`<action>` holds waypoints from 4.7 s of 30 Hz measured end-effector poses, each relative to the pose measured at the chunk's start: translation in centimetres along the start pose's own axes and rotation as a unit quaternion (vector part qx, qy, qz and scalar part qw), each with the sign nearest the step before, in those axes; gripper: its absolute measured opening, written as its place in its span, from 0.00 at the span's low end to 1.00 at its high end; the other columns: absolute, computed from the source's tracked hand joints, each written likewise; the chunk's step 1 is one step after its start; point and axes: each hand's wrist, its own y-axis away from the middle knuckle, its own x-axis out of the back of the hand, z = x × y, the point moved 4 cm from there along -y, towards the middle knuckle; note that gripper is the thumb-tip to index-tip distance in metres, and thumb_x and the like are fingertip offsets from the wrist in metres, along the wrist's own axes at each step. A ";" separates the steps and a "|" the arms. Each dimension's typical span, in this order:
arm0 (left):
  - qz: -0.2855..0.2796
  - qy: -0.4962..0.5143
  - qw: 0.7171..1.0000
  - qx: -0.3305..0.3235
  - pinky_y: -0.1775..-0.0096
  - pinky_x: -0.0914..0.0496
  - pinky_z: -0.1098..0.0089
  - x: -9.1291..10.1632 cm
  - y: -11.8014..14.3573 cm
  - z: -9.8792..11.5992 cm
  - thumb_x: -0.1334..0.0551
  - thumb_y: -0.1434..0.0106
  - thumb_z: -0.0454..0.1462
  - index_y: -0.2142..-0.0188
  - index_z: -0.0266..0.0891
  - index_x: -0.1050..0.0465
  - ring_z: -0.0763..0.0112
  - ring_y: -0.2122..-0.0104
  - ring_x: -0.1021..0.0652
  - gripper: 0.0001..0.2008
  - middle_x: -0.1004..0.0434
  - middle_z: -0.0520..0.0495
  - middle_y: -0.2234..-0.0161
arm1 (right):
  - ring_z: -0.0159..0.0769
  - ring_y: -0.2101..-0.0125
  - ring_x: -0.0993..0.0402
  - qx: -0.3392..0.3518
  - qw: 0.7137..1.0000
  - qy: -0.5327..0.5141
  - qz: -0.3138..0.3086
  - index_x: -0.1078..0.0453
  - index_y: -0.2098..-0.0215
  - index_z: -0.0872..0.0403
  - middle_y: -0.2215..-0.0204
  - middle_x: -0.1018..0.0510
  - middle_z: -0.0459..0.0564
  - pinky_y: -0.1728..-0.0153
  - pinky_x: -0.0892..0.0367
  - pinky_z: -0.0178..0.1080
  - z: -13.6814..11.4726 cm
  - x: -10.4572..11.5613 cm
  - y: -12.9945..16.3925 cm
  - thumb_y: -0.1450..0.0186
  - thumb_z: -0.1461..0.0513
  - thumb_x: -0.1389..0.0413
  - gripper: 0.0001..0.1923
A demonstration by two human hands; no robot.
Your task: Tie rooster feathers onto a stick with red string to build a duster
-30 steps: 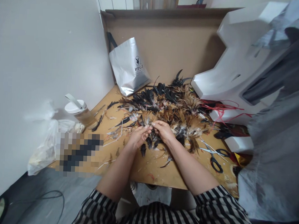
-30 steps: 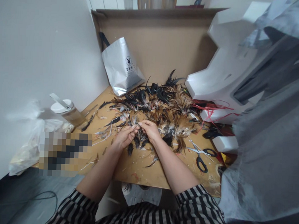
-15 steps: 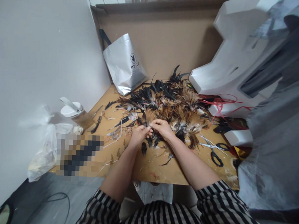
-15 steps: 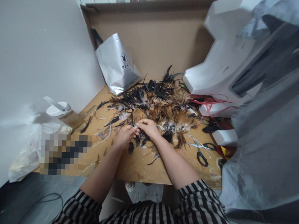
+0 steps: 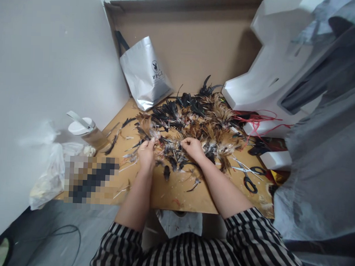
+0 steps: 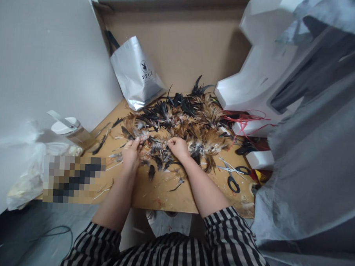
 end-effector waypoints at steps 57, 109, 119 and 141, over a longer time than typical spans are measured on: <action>-0.251 0.103 0.920 0.281 0.80 0.34 0.84 -2.9 2.8 -2.5 0.39 0.45 0.29 0.71 0.29 0.29 0.82 0.80 0.27 0.01 0.24 0.44 0.73 | 0.24 0.83 0.42 -0.049 0.917 -0.394 -0.025 0.37 0.76 0.54 0.82 0.32 0.39 0.80 0.47 0.29 -2.5 -1.8 0.9 0.53 0.60 0.41 0.10; -0.246 -0.102 0.963 0.042 0.79 0.35 0.76 -3.5 2.9 -1.1 0.33 0.53 0.40 0.76 0.33 0.27 0.73 0.80 0.26 0.11 0.23 0.44 0.75 | 0.30 0.74 0.34 0.029 0.960 -0.277 -0.034 0.29 0.78 0.55 0.78 0.28 0.44 0.68 0.39 0.34 -4.5 -1.0 1.7 0.49 0.57 0.41 0.09; -0.245 -0.096 0.964 0.026 0.77 0.36 0.77 -3.2 2.7 -1.5 0.36 0.49 0.39 0.77 0.32 0.26 0.78 0.81 0.28 0.10 0.25 0.46 0.79 | 0.29 0.76 0.34 -0.025 0.933 -0.356 -0.040 0.29 0.76 0.55 0.78 0.27 0.43 0.69 0.39 0.33 -4.4 -1.9 2.0 0.50 0.56 0.41 0.10; -0.089 0.146 0.983 0.066 0.81 0.42 0.83 -1.1 0.3 -0.3 0.33 0.52 0.36 0.75 0.33 0.29 0.86 0.82 0.32 0.08 0.27 0.51 0.78 | 0.36 0.73 0.31 0.071 0.984 0.152 -0.066 0.27 0.76 0.51 0.73 0.24 0.49 0.72 0.42 0.35 -2.2 -0.1 0.8 0.48 0.56 0.42 0.08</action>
